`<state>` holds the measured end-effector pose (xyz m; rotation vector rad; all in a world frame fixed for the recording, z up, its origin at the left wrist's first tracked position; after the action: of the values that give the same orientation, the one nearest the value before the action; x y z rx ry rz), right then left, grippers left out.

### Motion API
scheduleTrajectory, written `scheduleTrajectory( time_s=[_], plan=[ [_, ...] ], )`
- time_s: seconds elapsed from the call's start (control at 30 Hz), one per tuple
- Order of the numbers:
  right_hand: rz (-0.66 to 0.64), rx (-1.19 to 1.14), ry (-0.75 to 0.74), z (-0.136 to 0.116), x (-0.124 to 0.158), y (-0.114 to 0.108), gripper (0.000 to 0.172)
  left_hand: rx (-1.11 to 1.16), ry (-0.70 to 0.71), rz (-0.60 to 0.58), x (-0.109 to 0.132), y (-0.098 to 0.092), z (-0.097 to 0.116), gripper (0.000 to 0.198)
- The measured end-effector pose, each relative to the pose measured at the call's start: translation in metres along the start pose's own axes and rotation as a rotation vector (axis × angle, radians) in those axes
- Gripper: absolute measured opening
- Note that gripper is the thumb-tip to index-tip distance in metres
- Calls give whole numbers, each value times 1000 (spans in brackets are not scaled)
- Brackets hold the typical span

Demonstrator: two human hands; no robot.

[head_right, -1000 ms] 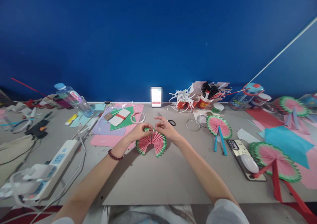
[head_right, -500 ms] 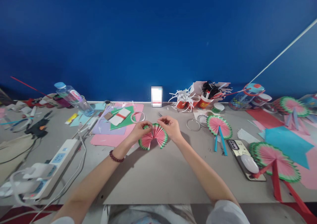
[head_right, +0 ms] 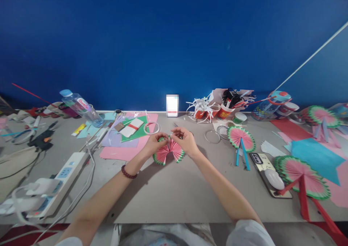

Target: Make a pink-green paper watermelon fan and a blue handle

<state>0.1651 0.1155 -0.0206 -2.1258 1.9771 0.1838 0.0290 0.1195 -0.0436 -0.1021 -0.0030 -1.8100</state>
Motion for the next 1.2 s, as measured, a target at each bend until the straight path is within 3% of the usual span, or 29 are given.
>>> scheduleTrajectory(
  time_s=[0.17,0.3,0.67,1.2],
  plan=[
    [7,150,-38,-7,3,0,33,0,40,60,1,-2,4,13],
    [-3,240,-60,-9,5,0,24,-34,90,108,3,-3,8,11],
    [29,277,-74,-15,6,-2,32,-185,197,145,9,1,18,7],
    [21,265,-50,-11,5,-3,33,-332,227,177,17,4,25,6]
  ],
)
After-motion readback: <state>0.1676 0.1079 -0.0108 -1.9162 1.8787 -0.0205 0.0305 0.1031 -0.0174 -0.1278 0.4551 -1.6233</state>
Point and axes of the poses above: each hand's wrist, its own x-axis away from the middle knuckle, its own y-axis out of the palm, z = x × y, the point moved 9 cm from there along -x, towards the middle knuckle, and after that the axes turned 5 degrees about -y, right-handed, at the moved point
